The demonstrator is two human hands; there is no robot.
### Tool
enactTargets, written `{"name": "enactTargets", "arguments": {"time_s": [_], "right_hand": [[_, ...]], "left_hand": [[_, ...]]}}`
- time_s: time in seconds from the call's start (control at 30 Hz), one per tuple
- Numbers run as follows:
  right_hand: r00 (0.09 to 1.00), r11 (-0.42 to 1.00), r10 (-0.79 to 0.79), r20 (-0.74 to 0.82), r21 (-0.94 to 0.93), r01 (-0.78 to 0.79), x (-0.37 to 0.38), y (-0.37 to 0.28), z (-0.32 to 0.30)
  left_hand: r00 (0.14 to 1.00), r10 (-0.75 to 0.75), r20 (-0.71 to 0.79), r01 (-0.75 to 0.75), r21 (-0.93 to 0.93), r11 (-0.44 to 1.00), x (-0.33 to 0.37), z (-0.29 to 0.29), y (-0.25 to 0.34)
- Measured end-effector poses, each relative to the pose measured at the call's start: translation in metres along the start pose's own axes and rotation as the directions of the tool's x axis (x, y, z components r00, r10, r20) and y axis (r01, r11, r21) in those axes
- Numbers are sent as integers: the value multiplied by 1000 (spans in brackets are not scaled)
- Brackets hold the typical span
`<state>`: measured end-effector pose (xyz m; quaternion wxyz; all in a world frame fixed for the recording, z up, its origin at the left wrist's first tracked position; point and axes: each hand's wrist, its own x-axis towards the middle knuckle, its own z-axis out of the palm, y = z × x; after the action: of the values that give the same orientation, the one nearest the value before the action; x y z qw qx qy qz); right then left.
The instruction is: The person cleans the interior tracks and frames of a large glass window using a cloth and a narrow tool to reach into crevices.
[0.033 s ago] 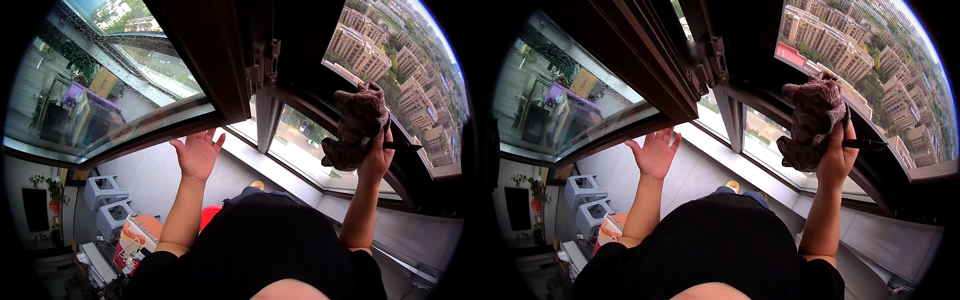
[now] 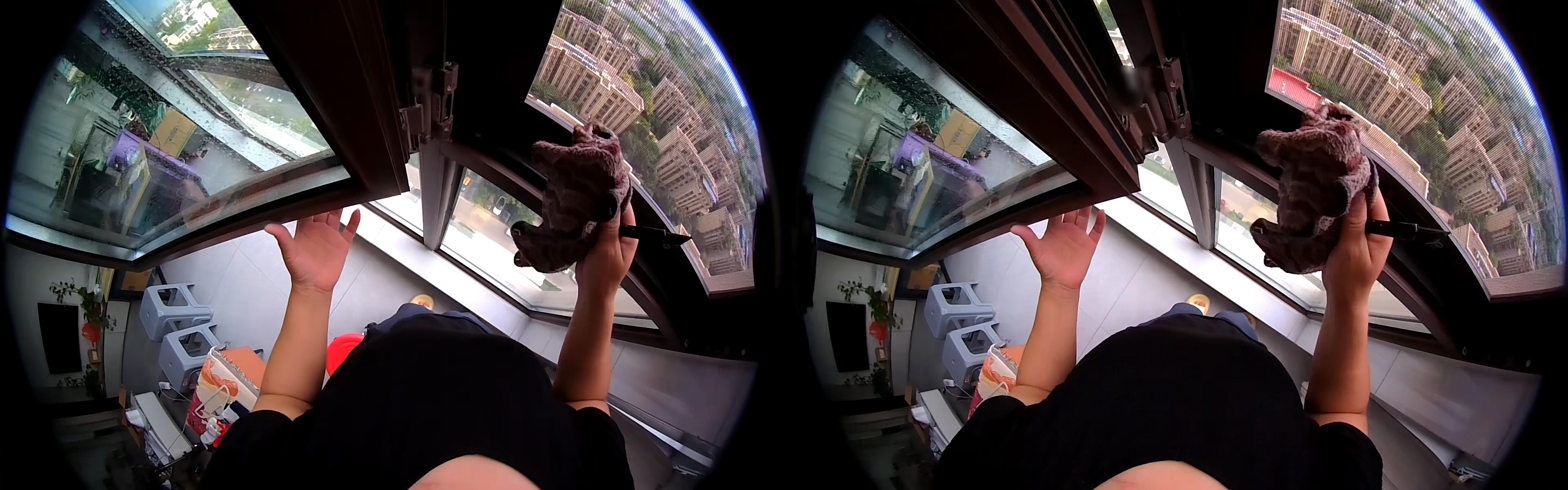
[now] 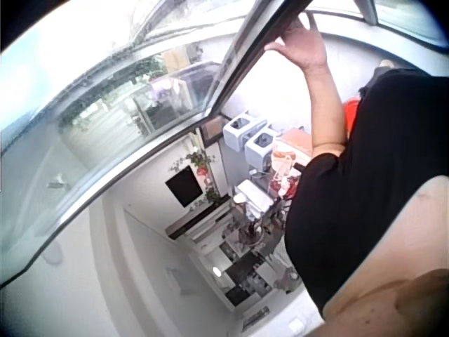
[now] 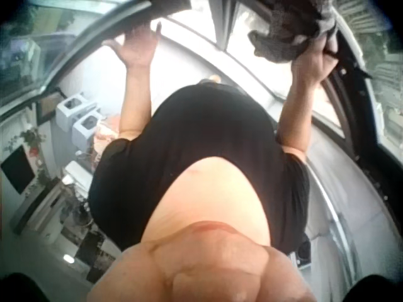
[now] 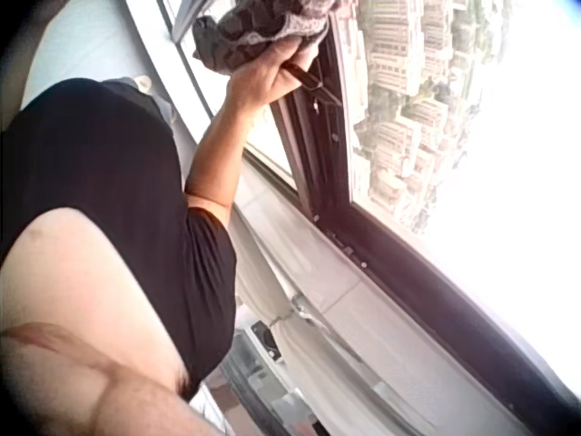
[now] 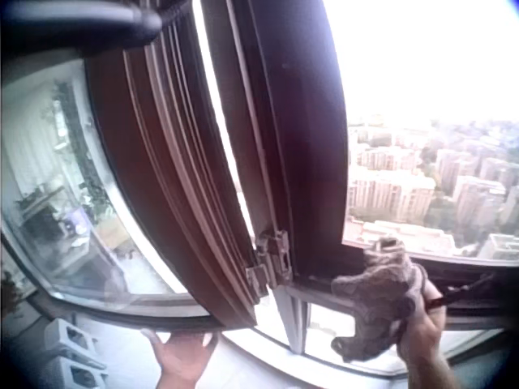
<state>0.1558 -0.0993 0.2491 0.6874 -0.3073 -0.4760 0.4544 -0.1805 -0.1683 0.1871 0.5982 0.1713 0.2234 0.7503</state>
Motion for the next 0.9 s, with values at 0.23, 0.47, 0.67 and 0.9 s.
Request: {"name": "enactTargets", "arguments": {"time_s": [0.23,0.47,0.67,0.9], "right_hand": [[859,890,-418,297,-55,452,34,33,126],[789,752,-600,135,-241,613,-23,115,164],[881,843,-442,166,-258,472,-44,147,137],[822,806,-562,90,-161,569,-7,72,148]], "left_hand": [[998,52,-41,-52,-9,999,14,18,21],[996,87,20,-89,171,981,25,44,22],[995,78,-67,-63,194,979,34,38,24],[998,59,30,-64,170,983,33,32,26]]}}
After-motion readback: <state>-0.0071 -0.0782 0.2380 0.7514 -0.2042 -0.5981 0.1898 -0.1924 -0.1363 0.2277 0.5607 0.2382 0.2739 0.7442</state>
